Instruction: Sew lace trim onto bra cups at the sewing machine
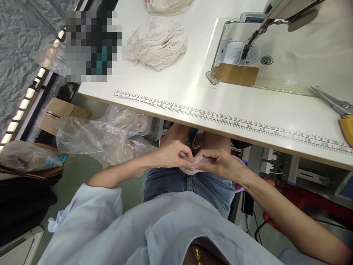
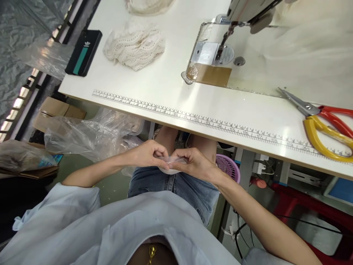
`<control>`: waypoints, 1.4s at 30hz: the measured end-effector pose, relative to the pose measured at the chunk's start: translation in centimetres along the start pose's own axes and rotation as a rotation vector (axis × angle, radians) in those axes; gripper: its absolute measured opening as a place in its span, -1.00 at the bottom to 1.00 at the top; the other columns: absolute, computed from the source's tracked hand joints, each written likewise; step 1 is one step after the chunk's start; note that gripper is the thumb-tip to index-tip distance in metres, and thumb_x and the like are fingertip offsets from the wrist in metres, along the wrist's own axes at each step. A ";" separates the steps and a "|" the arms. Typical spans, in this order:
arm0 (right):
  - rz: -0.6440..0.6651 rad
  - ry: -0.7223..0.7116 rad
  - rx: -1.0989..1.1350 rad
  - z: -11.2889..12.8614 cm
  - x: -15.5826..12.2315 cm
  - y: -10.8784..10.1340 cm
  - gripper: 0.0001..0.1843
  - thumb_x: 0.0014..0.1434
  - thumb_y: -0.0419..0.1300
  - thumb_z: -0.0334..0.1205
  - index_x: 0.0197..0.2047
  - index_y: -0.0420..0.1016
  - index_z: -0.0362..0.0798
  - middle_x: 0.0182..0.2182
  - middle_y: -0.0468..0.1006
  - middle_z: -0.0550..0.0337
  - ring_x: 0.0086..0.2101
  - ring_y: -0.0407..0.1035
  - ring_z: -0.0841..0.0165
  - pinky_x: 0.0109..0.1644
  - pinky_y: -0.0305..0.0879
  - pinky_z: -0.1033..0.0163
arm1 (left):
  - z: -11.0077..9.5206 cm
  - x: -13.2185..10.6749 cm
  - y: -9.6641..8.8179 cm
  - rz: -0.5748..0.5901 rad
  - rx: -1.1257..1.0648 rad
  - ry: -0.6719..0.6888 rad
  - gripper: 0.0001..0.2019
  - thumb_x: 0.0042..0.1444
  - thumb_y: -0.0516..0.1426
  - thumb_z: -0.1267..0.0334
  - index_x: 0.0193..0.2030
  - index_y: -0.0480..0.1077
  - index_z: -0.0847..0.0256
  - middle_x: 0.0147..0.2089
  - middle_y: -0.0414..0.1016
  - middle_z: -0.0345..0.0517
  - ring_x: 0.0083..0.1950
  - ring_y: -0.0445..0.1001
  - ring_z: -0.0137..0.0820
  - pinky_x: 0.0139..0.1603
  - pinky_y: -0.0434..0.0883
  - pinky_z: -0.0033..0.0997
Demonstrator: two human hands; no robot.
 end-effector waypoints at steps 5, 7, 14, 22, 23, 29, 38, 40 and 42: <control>-0.035 0.015 -0.024 0.2 -0.7 -0.2 -0.65 -0.01 0.32 0.02 -0.32 0.49 -0.11 -0.50 0.44 0.26 -0.48 0.28 0.44 -0.43 0.19 0.33 | 0.6 -0.3 -0.3 -0.031 -0.118 -0.028 -0.76 -0.09 0.28 0.15 -0.40 0.49 0.32 -0.49 0.48 -0.17 -0.47 0.37 -0.53 -0.45 0.27 -0.57; -0.022 0.009 -0.015 0.1 -0.9 -0.2 -0.66 -0.01 0.31 0.01 -0.31 0.48 -0.10 -0.48 0.45 0.25 -0.46 0.30 0.43 -0.39 0.21 0.32 | 0.9 -0.5 -0.5 -0.021 -0.133 -0.037 -0.76 -0.08 0.28 0.15 -0.40 0.48 0.33 -0.46 0.50 -0.14 -0.44 0.40 -0.51 -0.42 0.30 -0.56; -0.044 -0.004 0.020 -0.3 -0.8 -0.2 -0.71 0.03 0.29 -0.02 -0.35 0.49 -0.09 -0.46 0.47 0.23 -0.43 0.33 0.41 -0.37 0.24 0.31 | 0.6 -1.1 -0.6 -0.020 -0.033 -0.016 -0.78 -0.06 0.26 0.17 -0.42 0.47 0.33 -0.48 0.48 -0.17 -0.46 0.34 -0.55 -0.43 0.25 -0.57; -0.055 0.002 0.088 -0.9 -1.2 -0.3 -0.69 0.03 0.30 -0.01 -0.28 0.51 -0.08 -0.38 0.57 0.18 -0.35 0.43 0.35 -0.28 0.33 0.27 | -0.2 -1.7 -0.3 -0.051 0.065 0.018 -0.82 -0.02 0.23 0.19 -0.43 0.46 0.30 -0.42 0.53 -0.17 -0.38 0.42 -0.50 -0.39 0.27 -0.57; -0.056 0.004 0.093 -0.9 -1.2 -0.3 -0.69 0.03 0.30 -0.02 -0.26 0.51 -0.08 -0.36 0.58 0.17 -0.34 0.44 0.34 -0.27 0.34 0.27 | -0.2 -1.7 -0.4 -0.056 0.081 0.026 -0.82 -0.01 0.23 0.20 -0.44 0.46 0.29 -0.43 0.52 -0.18 -0.39 0.41 -0.51 -0.39 0.26 -0.58; -0.042 -0.012 0.044 -0.6 -1.3 0.0 -0.72 0.07 0.28 -0.05 -0.25 0.51 -0.08 -0.35 0.63 0.16 -0.31 0.49 0.31 -0.25 0.36 0.26 | -0.1 -1.7 -0.2 -0.032 0.128 0.045 -0.78 0.01 0.22 0.13 -0.36 0.47 0.29 -0.41 0.51 -0.20 -0.38 0.41 -0.50 -0.38 0.24 -0.58; -0.051 -0.068 -0.102 -0.6 -1.8 0.3 -0.74 0.12 0.26 -0.08 -0.17 0.49 -0.03 -0.37 0.62 0.21 -0.33 0.48 0.33 -0.28 0.31 0.29 | 0.6 -1.1 0.7 0.013 0.010 -0.017 -0.71 -0.03 0.25 0.13 -0.27 0.52 0.34 -0.33 0.59 -0.07 -0.27 0.53 -0.37 -0.31 0.36 -0.55; -0.054 -0.063 -0.151 -0.6 -1.8 0.2 -0.71 0.08 0.28 -0.05 -0.18 0.50 -0.03 -0.38 0.60 0.21 -0.35 0.46 0.33 -0.30 0.29 0.29 | 0.7 -1.1 0.8 0.007 0.003 -0.024 -0.71 -0.04 0.25 0.13 -0.28 0.53 0.34 -0.33 0.60 -0.06 -0.27 0.54 -0.35 -0.30 0.37 -0.55; -0.052 -0.059 -0.192 -0.7 -1.7 0.3 -0.68 0.04 0.31 -0.01 -0.21 0.52 -0.03 -0.39 0.58 0.21 -0.36 0.43 0.33 -0.32 0.26 0.29 | 0.6 -1.2 0.8 -0.004 0.007 -0.030 -0.73 -0.04 0.25 0.14 -0.29 0.53 0.33 -0.35 0.61 -0.06 -0.28 0.55 -0.35 -0.30 0.39 -0.54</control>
Point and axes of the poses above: each hand's wrist, its own x-axis towards the middle knuckle, its own y-axis out of the palm, z = x × y, the point moved 3 cm from there along x, towards the middle knuckle
